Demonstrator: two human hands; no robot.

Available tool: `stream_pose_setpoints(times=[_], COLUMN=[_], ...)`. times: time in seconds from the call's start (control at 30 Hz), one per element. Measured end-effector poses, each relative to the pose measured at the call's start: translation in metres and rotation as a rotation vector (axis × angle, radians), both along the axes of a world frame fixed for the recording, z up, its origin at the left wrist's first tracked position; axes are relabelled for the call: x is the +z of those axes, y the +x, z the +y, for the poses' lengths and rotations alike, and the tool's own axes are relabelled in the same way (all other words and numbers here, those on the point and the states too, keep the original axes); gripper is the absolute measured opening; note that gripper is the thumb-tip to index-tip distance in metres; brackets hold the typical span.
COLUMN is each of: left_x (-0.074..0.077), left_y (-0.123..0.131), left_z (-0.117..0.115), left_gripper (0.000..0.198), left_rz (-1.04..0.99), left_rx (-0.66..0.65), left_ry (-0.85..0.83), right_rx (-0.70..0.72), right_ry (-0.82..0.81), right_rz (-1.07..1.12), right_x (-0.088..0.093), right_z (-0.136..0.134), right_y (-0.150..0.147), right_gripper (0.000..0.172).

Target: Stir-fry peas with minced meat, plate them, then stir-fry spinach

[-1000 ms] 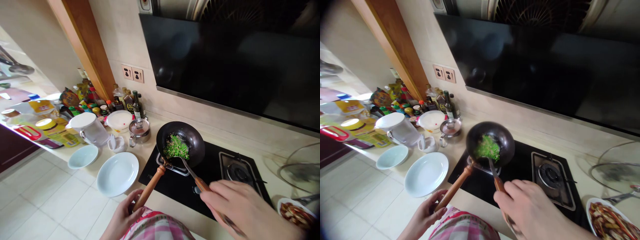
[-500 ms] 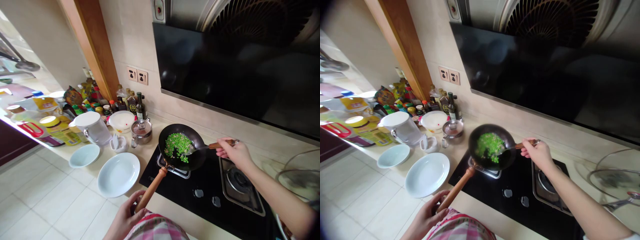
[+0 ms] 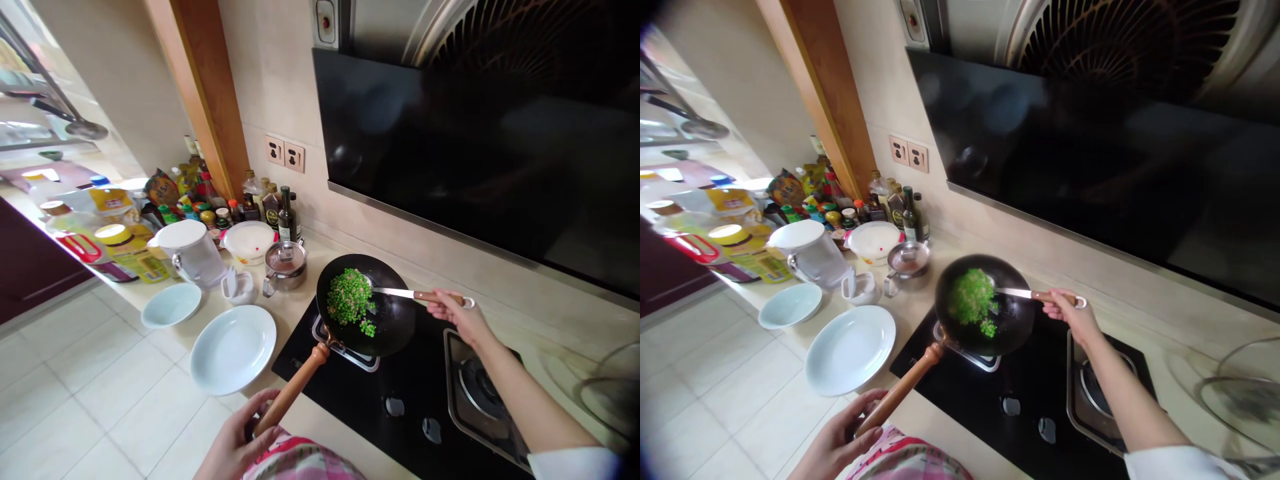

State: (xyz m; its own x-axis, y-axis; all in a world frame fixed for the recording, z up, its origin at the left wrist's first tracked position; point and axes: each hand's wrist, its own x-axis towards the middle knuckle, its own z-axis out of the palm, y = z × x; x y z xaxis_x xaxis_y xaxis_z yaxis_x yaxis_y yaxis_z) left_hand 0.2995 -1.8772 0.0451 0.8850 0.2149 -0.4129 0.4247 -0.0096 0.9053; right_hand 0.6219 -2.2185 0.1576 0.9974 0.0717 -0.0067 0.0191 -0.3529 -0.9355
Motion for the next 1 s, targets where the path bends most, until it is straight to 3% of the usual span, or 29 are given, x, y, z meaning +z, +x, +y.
stream_pose_setpoints(times=[0.07, 0.13, 0.23, 0.3, 0.37, 0.47, 0.57, 0.63, 0.7, 0.8, 0.9, 1.0], left_x=[0.004, 0.006, 0.005, 0.003, 0.002, 0.001, 0.003, 0.005, 0.006, 0.007, 0.007, 0.006], left_y=[0.000, -0.001, -0.003, -0.003, -0.002, -0.001, 0.001, 0.002, 0.003, 0.005, 0.006, 0.006], left_z=[0.000, -0.001, -0.001, 0.000, 0.001, 0.003, 0.003, 0.004, 0.004, 0.004, 0.004, 0.004], left_gripper=[0.056, 0.056, 0.055, 0.055, 0.055, 0.053, 0.053, 0.054, 0.054, 0.056, 0.057, 0.055], left_rz=[0.022, 0.031, 0.031, 0.035, 0.025, -0.018, -0.033, -0.029, -0.027, -0.028, -0.032, -0.048], left_rx=[0.001, 0.009, 0.005, -0.007, -0.018, -0.041, -0.061, -0.056, -0.043, -0.028, -0.031, -0.039], left_ry=[0.009, 0.017, 0.027, 0.028, 0.033, 0.051, 0.043, 0.040, 0.038, 0.026, 0.017, 0.031], right_rx=[0.112, 0.309, 0.565, 0.567, 0.479, 0.431, 0.582, 0.703, 0.793, 0.840, 0.828, 0.849], right_ry=[-0.016, -0.165, -0.489, -0.642, -0.773, -0.866, -0.764, -0.699, -0.701, -0.732, -0.719, -0.745], right_rz=[0.018, -0.097, -0.497, -0.731, -0.895, -1.022, -1.016, -0.950, -0.878, -0.827, -0.759, -0.658], right_x=[-0.007, 0.005, 0.034, 0.041, 0.032, 0.002, -0.019, -0.015, 0.006, 0.061, 0.112, 0.123], right_z=[0.004, 0.002, -0.001, 0.003, 0.015, 0.037, 0.047, 0.043, 0.033, 0.023, 0.032, 0.056], right_y=[-0.021, -0.050, -0.088, -0.097, -0.096, -0.089, -0.097, -0.109, -0.122, -0.138, -0.154, -0.168], right_gripper=[0.044, 0.034, 0.020, 0.022, 0.023, 0.022, 0.022, 0.024, 0.027, 0.028, 0.024, 0.021])
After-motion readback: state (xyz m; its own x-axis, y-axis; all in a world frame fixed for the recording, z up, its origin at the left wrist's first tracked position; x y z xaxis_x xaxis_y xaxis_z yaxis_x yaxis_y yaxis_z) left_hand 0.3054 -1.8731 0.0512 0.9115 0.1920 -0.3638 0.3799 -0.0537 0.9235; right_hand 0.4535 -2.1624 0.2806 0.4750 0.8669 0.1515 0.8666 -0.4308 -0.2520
